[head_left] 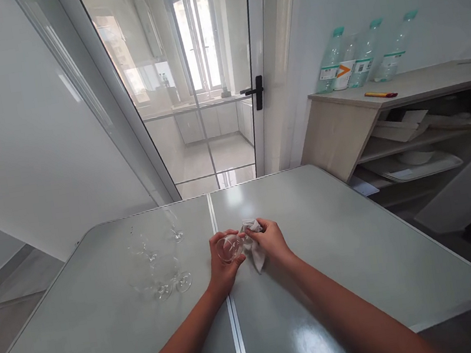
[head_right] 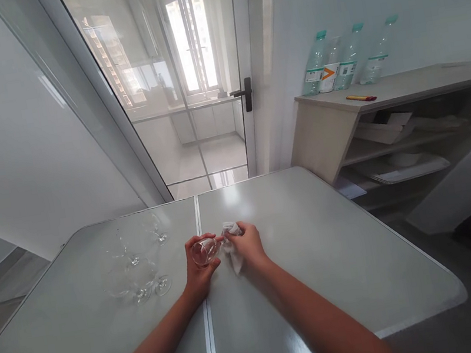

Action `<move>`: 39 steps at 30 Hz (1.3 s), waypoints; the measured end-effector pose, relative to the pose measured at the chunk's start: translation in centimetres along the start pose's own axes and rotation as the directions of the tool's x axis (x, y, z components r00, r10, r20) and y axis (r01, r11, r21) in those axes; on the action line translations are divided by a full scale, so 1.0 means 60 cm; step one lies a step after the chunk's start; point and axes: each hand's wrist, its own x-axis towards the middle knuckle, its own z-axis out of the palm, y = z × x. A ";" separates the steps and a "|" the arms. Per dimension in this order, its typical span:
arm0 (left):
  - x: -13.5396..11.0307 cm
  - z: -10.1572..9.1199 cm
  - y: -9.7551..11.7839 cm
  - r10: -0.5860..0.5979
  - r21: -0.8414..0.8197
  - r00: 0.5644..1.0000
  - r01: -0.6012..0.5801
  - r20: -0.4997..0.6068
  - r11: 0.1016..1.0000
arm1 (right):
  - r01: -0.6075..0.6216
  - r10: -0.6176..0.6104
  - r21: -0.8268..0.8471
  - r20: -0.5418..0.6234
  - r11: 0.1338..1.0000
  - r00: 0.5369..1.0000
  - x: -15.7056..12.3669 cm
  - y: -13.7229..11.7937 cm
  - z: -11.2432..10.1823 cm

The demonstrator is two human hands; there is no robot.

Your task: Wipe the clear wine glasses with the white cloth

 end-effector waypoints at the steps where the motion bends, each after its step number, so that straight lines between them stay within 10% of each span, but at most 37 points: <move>1: 0.001 0.000 0.000 0.004 -0.002 1.000 -0.004 -0.005 1.000 | -0.031 0.030 0.032 0.038 0.999 0.999 0.001 0.004 0.001; 17: -0.001 0.004 -0.001 0.009 0.027 1.000 -0.008 -0.023 1.000 | -0.050 0.044 0.103 0.061 0.993 0.997 -0.003 0.026 0.016; 22: 0.008 0.001 0.002 -0.039 -0.052 0.993 0.034 -0.112 0.998 | 0.052 -0.064 -0.147 -0.074 0.988 0.995 0.000 0.018 0.007; 27: 0.010 -0.009 -0.015 -0.175 -0.126 0.969 0.154 -0.174 0.980 | 0.150 -0.155 -0.044 -0.139 0.988 0.978 -0.006 -0.029 -0.008; 34: -0.001 0.000 -0.005 -0.273 -0.062 0.962 0.274 0.011 0.960 | 0.405 -0.402 0.057 0.305 0.913 0.863 -0.064 -0.084 0.008; 39: -0.001 -0.001 0.001 -0.247 -0.140 0.967 0.253 0.059 0.957 | 0.063 -0.166 0.291 0.345 0.955 0.924 -0.060 -0.069 0.016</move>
